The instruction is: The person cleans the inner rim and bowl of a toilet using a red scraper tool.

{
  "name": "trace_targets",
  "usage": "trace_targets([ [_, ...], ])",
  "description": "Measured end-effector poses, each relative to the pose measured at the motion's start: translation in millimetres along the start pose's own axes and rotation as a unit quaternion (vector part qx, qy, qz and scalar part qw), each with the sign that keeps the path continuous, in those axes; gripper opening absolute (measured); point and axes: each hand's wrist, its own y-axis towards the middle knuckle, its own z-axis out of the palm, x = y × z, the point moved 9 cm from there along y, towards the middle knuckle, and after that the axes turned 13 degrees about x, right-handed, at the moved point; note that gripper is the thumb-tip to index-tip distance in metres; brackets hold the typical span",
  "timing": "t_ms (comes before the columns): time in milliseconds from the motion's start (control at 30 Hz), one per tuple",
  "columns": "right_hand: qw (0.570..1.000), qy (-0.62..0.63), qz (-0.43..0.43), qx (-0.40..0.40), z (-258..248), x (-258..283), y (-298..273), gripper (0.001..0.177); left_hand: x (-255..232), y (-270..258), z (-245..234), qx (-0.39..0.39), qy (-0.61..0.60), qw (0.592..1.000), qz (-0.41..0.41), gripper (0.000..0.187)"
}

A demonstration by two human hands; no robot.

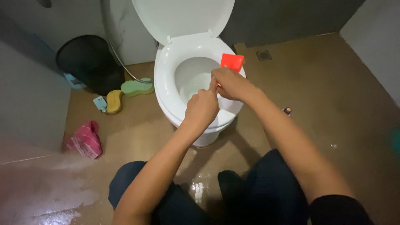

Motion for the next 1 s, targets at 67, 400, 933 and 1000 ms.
trace_targets([
  [67, 0.999, 0.009, 0.018, 0.034, -1.2, 12.4, -0.1, 0.013, 0.0, -9.2, -4.8, 0.005, -0.002, 1.0, -0.004, 0.061],
  [400, 0.987, 0.021, 0.057, 0.149, 10.9, 25.8, -10.4, 0.018, -11.5, -43.5, -12.8, 0.026, 0.007, 0.999, -0.017, 0.054],
  [933, 0.999, 0.032, 0.014, 0.026, 6.0, 15.5, -1.2, 0.009, 6.8, -9.4, 3.6, -0.012, 0.032, 0.999, -0.019, 0.063],
  [1000, 0.999, 0.045, -0.004, -0.013, 6.0, 8.3, 3.5, 0.009, 9.3, -1.5, 4.2, -0.021, 0.047, 0.999, -0.016, 0.069],
])
